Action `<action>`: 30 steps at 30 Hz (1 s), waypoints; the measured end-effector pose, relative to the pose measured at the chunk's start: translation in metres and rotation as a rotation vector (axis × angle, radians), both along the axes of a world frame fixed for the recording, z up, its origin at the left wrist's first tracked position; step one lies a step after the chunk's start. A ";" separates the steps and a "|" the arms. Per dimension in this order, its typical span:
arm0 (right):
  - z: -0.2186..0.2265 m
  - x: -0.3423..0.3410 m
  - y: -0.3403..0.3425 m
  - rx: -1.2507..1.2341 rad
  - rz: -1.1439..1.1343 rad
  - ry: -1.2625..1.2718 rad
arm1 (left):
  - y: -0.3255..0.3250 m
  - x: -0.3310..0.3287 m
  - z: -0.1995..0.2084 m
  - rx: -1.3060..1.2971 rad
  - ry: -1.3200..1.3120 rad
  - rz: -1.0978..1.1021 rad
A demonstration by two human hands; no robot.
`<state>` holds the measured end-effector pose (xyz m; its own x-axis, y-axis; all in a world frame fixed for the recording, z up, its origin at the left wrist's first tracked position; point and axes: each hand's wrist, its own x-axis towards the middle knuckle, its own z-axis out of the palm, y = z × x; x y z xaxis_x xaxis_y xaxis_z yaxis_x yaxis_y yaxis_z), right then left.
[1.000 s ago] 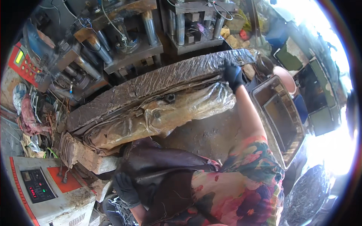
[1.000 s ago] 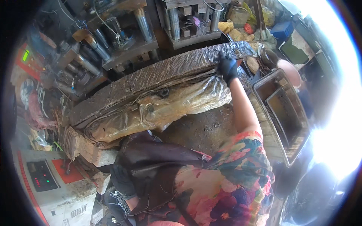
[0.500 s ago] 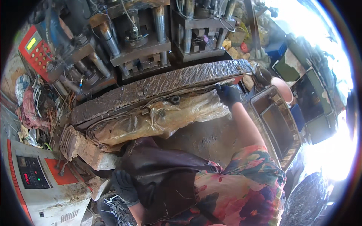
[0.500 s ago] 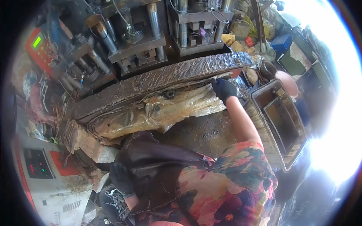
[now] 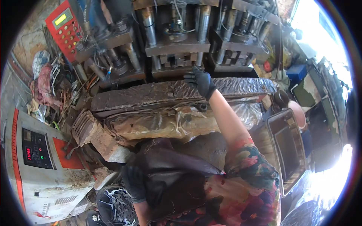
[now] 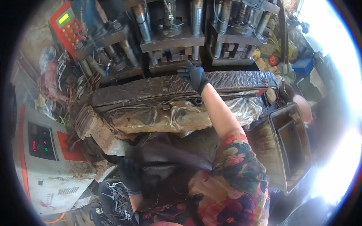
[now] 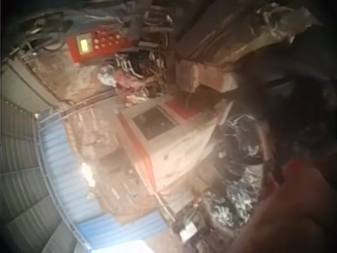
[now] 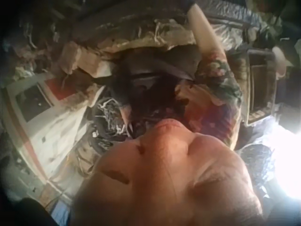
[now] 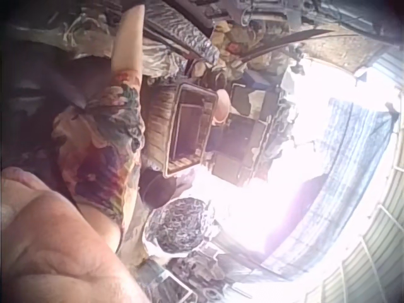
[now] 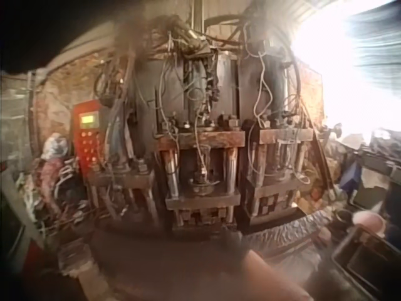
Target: Operating an industrial metal press to fabricate small metal components and sorting them into bins.
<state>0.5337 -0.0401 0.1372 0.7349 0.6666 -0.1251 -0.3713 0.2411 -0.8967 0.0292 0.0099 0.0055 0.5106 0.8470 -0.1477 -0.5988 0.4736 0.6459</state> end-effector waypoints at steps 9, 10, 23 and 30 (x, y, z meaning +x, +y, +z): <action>-0.034 0.069 0.105 -0.264 0.172 -0.807 | 0.006 -0.008 -0.008 -0.053 -0.065 -0.010; -0.039 0.081 0.105 -0.367 0.138 -1.158 | 0.006 -0.002 -0.003 -0.017 -0.046 -0.045; -0.024 0.033 -0.294 2.043 0.386 1.430 | 0.000 -0.004 0.017 -0.104 -0.100 -0.003; -0.017 -0.079 -0.141 1.783 0.785 3.745 | -0.019 0.009 0.016 -0.045 -0.061 0.029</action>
<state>0.4542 -0.1811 0.1205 0.4069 0.6654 0.6259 0.8479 -0.5300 0.0122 0.0378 -0.0091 0.0216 0.4949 0.8550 -0.1552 -0.6503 0.4828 0.5865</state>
